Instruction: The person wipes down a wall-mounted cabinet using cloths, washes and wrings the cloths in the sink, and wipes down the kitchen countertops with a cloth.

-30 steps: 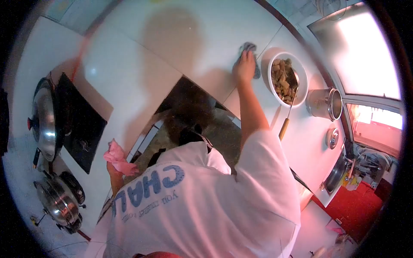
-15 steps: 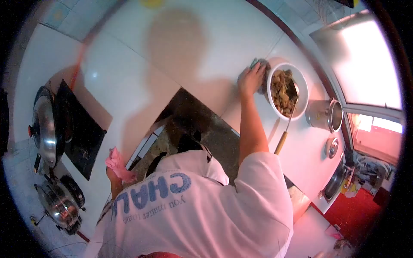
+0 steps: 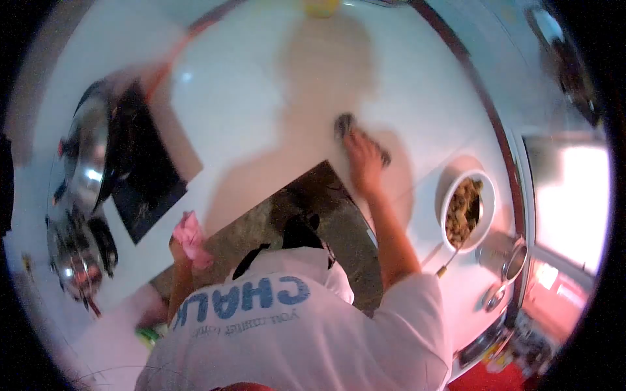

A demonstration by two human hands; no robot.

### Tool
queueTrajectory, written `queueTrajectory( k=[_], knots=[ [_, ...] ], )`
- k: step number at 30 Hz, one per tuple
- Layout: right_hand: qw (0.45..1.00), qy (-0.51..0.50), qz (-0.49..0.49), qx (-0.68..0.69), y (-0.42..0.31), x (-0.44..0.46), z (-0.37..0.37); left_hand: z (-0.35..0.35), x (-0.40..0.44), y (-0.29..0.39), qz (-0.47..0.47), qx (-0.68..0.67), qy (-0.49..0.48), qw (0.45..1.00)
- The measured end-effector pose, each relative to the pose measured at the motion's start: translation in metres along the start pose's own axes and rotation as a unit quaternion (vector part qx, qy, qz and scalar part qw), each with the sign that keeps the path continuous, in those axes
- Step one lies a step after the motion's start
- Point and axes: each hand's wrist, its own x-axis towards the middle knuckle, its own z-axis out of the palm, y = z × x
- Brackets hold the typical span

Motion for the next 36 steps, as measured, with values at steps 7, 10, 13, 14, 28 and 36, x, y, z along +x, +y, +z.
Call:
queueTrajectory(
  k=[7, 10, 13, 14, 28, 36],
  knots=[
    [0.930, 0.005, -0.065, 0.362, -0.121, 0.062, 0.025, -0.067, 0.006, -0.039, 0.028, 0.393, 0.043, 0.918],
    [0.918, 0.096, 0.100, 0.372, -0.093, 0.121, 0.033, -0.045, -0.007, -0.029, 0.031, 0.309, 0.099, 0.945],
    [0.987, 0.123, 0.094, 0.044, -0.079, 0.166, 0.071, -0.020, -0.009, -0.012, -0.079, -0.001, 0.201, 0.976],
    [0.990, 0.114, 0.071, 0.033, -0.091, 0.187, 0.085, -0.024, -0.011, -0.009, -0.097, 0.013, 0.179, 0.979],
    [0.936, 0.085, -0.283, 0.191, -0.381, 0.407, 0.270, -0.060, -0.089, -0.032, -0.056, -0.135, 0.258, 0.955],
    [0.894, -0.132, -0.381, 0.198, -0.351, 0.331, 0.262, -0.076, -0.106, -0.083, -0.032, -0.322, 0.256, 0.911]
  ],
)
